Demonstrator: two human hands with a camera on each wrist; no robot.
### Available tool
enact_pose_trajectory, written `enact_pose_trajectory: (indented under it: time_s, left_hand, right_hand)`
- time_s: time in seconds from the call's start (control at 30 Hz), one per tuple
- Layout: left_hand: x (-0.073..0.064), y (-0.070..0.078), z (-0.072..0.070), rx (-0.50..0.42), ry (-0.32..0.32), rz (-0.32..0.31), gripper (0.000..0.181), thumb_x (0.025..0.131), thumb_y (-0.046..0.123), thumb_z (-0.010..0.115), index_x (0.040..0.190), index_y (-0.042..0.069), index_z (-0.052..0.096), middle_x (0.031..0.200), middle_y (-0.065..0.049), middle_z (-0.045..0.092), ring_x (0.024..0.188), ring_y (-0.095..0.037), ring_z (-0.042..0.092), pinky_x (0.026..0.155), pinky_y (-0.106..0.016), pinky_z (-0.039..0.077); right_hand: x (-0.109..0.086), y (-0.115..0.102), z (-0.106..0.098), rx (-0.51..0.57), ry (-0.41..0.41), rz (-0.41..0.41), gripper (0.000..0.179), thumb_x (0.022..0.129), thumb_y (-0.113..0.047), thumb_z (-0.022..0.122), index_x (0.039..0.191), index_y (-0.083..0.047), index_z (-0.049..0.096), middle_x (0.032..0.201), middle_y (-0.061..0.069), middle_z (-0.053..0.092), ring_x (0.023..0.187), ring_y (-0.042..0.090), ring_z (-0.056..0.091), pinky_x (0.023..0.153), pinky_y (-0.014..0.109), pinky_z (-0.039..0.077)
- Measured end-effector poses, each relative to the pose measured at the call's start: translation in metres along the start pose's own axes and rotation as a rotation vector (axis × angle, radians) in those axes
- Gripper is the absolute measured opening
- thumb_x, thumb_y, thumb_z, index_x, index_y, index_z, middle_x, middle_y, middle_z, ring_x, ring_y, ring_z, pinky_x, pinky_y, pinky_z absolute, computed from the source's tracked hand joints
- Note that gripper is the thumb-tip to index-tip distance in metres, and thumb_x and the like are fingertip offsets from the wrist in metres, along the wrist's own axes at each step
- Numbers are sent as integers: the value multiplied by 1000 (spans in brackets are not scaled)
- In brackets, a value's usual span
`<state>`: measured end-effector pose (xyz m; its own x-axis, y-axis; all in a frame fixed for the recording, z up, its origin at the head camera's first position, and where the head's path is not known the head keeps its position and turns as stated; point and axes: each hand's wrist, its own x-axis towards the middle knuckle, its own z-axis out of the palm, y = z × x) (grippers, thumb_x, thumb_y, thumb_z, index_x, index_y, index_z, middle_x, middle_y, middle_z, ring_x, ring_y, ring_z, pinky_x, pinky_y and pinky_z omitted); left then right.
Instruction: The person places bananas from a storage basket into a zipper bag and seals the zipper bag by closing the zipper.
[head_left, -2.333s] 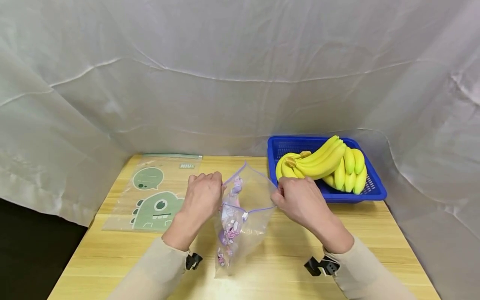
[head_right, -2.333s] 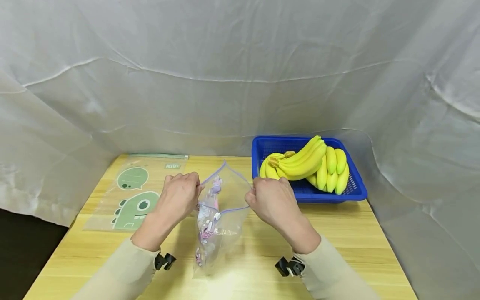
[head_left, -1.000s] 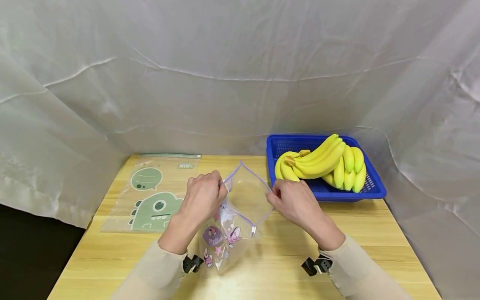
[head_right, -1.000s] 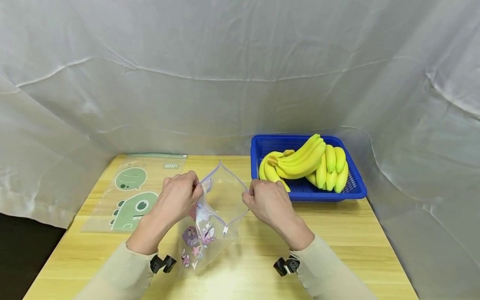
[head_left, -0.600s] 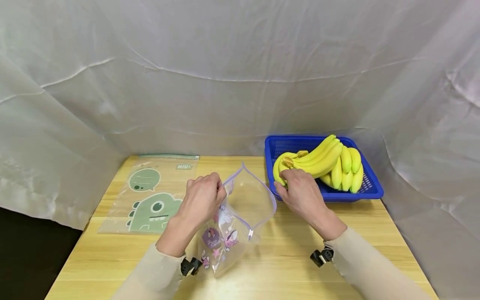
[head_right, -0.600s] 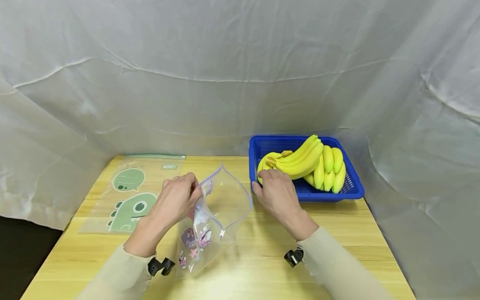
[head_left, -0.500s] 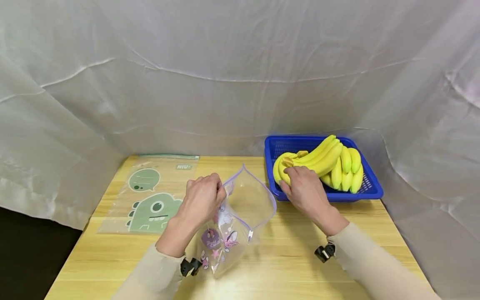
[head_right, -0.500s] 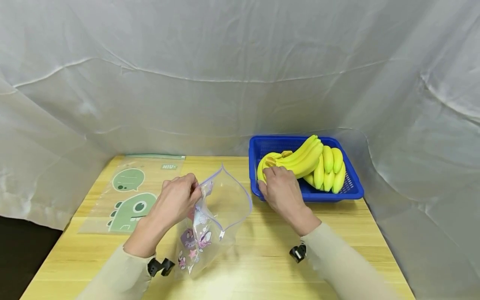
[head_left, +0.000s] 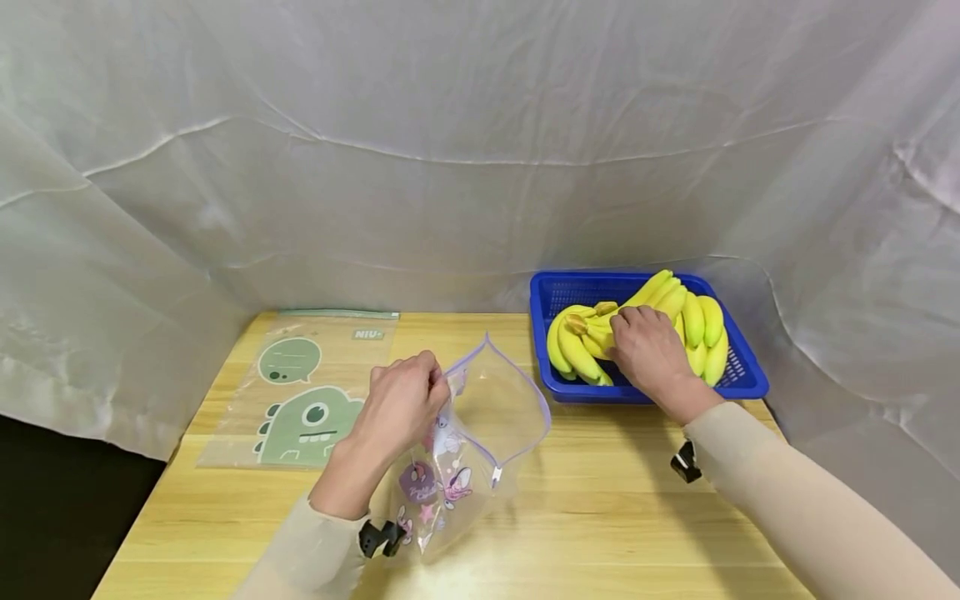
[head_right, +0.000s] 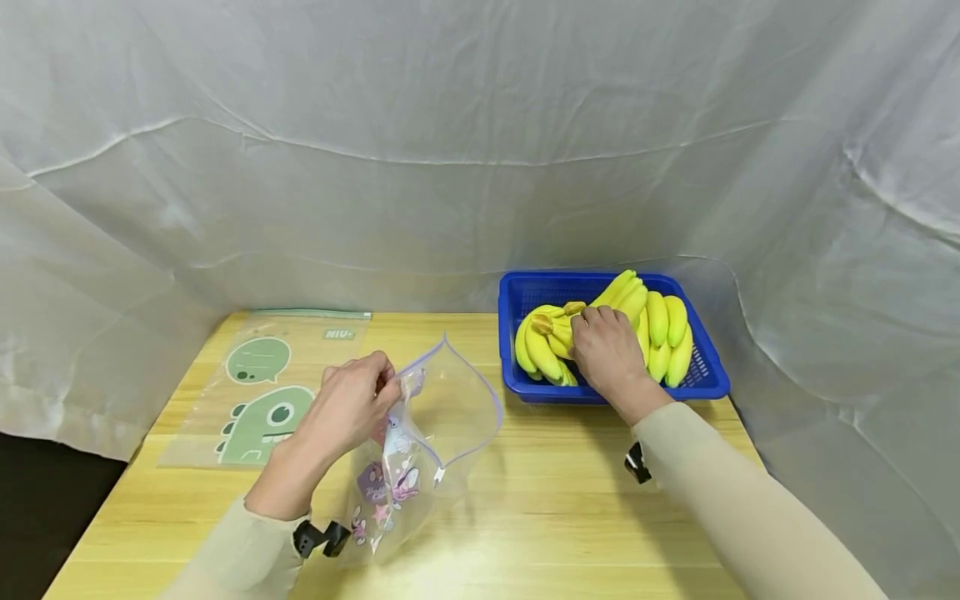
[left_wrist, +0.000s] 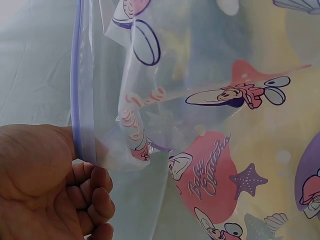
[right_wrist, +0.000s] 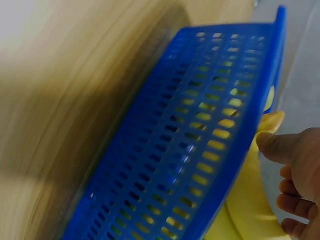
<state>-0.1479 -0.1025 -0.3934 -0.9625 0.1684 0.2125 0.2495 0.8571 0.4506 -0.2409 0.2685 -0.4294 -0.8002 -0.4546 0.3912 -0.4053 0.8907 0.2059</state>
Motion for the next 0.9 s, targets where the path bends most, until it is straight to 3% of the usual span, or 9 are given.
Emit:
enact_pose_trajectory:
  time_s: [0.13, 0.3, 0.43, 0.6, 0.73, 0.9]
  left_hand:
    - [-1, -2, -1, 0, 3, -9, 13, 97, 16, 61, 84, 14, 58, 74, 2, 57, 72, -20, 54, 81, -45, 38]
    - [-1, -2, -2, 8, 5, -5, 12, 96, 15, 62, 85, 14, 59, 74, 3, 58, 72, -21, 54, 82, -46, 39]
    - [-2, -2, -1, 10, 6, 0, 11, 96, 15, 62, 85, 14, 60, 74, 3, 59, 71, -20, 54, 81, -46, 39]
    - [-2, -1, 0, 4, 0, 6, 12, 96, 15, 63, 85, 14, 60, 72, 4, 58, 70, -19, 53, 81, -45, 39]
    - [-1, -1, 1, 7, -4, 6, 12, 97, 15, 63, 85, 14, 60, 72, 5, 58, 70, -19, 53, 82, -46, 39]
    - [-2, 0, 3, -1, -13, 7, 12, 97, 15, 63, 85, 14, 60, 72, 5, 58, 70, -19, 53, 80, -44, 38]
  right_hand:
    - [2, 7, 6, -65, -39, -49, 26, 90, -12, 82, 98, 5, 63, 101, 24, 67, 102, 45, 63, 103, 56, 48]
    - [3, 12, 12, -152, -126, -61, 3, 99, 5, 62, 101, 6, 61, 103, 25, 63, 108, 47, 60, 120, 59, 35]
    - [4, 15, 14, -191, -165, -68, 7, 100, 6, 60, 106, 4, 58, 108, 24, 62, 113, 47, 58, 122, 62, 30]
    - [5, 19, 6, -171, -112, -83, 9, 99, -2, 64, 106, 4, 62, 106, 25, 65, 110, 48, 62, 119, 65, 34]
    - [10, 18, -6, -104, -105, -26, 28, 93, -17, 77, 108, 3, 65, 107, 25, 69, 107, 49, 65, 115, 69, 36]
    - [20, 14, -21, 6, -205, 68, 43, 91, -30, 81, 115, 3, 68, 110, 24, 70, 107, 47, 66, 105, 71, 42]
